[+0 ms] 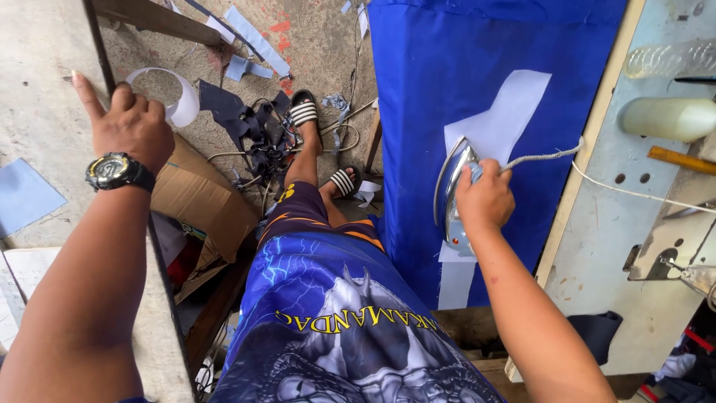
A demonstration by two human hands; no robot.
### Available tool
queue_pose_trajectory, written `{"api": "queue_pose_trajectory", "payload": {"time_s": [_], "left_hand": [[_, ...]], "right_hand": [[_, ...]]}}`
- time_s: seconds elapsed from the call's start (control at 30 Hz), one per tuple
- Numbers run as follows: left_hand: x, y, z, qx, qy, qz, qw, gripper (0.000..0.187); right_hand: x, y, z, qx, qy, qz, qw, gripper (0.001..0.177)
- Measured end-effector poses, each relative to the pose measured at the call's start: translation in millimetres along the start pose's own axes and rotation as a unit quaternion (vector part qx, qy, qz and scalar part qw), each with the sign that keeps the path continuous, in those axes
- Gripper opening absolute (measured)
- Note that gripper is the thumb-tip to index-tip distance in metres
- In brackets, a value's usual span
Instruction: The person irons a white paper pattern onto a blue fabric using a steam iron. They repeatedly position the paper, press it with the iron, and adjust the fabric on the work surface.
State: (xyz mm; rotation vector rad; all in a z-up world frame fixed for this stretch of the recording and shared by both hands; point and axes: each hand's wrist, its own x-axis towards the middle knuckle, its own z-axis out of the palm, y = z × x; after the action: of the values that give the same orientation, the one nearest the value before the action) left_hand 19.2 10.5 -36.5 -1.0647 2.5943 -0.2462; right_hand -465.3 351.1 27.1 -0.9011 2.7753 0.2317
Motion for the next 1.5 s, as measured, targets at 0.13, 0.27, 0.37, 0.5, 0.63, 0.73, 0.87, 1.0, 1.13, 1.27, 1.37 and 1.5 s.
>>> {"api": "queue_pose_trajectory", "payload": {"time_s": [0.13, 0.27, 0.37, 0.5, 0.63, 0.73, 0.87, 1.0, 1.13, 1.27, 1.37, 1.5], "left_hand": [[9.7, 2.8, -27.9, -0.003, -0.055, -0.019, 0.998, 0.023], [4.6, 3.5, -13.6, -0.003, -0.014, -0.007, 1.0, 0.021], [2.0, 0.7, -6.1, 0.008, 0.025, 0.0, 1.0, 0.019], [5.0, 4.0, -12.7, 0.015, -0.023, -0.012, 1.0, 0.025], [2.1, -0.4, -4.4, 0.031, -0.018, 0.001, 0.999, 0.025], [5.5, -4.9, 9.5, 0.041, 0.011, 0.008, 0.999, 0.021], [-1.3, -10.0, 19.0, 0.036, -0.004, 0.003, 0.999, 0.023], [-6.9, -14.0, 22.7, 0.049, -0.001, 0.007, 0.999, 0.02], [-8.0, -17.9, 26.6, 0.057, -0.01, 0.011, 0.998, 0.022], [-7.2, -22.6, 38.3, 0.083, 0.055, 0.031, 0.995, 0.016], [-12.1, -23.2, 39.5, 0.086, 0.063, 0.03, 0.994, 0.014], [-11.8, -24.2, 42.4, 0.068, 0.068, 0.033, 0.995, 0.009]], "right_hand": [[43.5, -25.8, -7.8, -0.001, 0.016, -0.007, 1.0, 0.035], [76.4, -34.9, -17.2, 0.035, 0.018, 0.004, 0.999, 0.029], [80.8, -29.5, -15.7, 0.054, 0.014, -0.01, 0.998, 0.028], [44.5, 2.7, 0.7, 0.027, 0.029, -0.034, 0.999, 0.031], [-16.0, 39.3, 8.6, 0.029, -0.004, -0.003, 1.0, 0.036], [-60.1, 66.9, 13.0, 0.042, -0.05, 0.024, 0.998, 0.039], [-117.1, 102.5, 26.8, 0.035, -0.099, 0.073, 0.992, 0.043], [-156.1, 121.9, 33.1, 0.044, -0.132, 0.119, 0.983, 0.044], [-157.7, 128.7, 46.1, 0.032, -0.11, 0.123, 0.986, 0.045], [-138.5, 124.1, 41.0, 0.03, -0.077, 0.104, 0.991, 0.04], [-111.7, 116.9, 33.6, 0.03, -0.065, 0.087, 0.994, 0.037], [-68.4, 102.2, 22.5, 0.025, -0.035, 0.065, 0.997, 0.037]]}}
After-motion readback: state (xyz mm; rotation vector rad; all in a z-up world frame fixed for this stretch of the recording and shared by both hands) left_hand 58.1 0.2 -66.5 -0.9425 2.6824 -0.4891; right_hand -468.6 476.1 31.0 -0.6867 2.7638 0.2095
